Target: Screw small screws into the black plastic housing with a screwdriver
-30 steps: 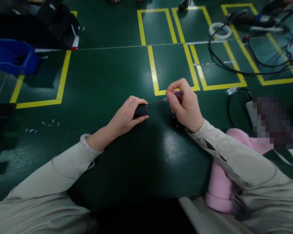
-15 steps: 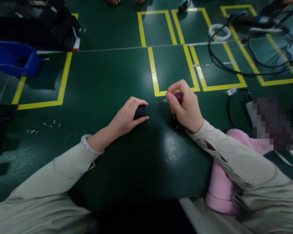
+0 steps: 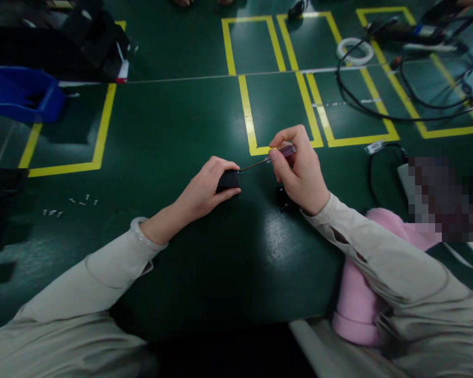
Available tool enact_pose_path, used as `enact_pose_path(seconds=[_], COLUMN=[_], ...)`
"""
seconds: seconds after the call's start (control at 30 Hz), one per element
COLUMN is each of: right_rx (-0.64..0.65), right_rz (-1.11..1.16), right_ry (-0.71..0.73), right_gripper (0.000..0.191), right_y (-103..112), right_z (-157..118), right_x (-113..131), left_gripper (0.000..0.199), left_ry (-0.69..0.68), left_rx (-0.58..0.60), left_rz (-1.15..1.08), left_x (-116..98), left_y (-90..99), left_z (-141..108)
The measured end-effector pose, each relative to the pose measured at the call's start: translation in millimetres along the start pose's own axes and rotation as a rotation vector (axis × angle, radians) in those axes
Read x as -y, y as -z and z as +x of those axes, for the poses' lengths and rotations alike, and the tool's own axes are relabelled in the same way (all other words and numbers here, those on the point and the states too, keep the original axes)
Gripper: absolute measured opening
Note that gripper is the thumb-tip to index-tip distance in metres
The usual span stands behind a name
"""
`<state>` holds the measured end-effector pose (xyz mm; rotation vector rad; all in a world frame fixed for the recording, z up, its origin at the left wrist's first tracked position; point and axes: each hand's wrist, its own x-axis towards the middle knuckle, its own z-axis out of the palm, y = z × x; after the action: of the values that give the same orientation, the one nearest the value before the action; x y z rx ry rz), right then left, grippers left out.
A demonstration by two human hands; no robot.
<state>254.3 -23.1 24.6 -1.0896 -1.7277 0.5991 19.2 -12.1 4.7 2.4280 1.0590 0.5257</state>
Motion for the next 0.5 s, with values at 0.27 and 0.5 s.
enact_pose_path(seconds=[0.27, 0.5], right_rx=[0.026, 0.01], right_rz=[-0.023, -0.004], right_ry=[-0.025, -0.009], right_gripper=[0.025, 0.023], right_y=[1.3, 1.7], right_z=[-0.9, 0.3], right_x=[0.2, 0.4], left_gripper=[0.038, 0.038], left_ry=[-0.012, 0.005], left_rx=[-0.005, 0.002], left_rz=[0.005, -0.003], left_x=[0.0, 0.1], left_y=[-0.2, -0.1], left_z=[0.5, 0.6])
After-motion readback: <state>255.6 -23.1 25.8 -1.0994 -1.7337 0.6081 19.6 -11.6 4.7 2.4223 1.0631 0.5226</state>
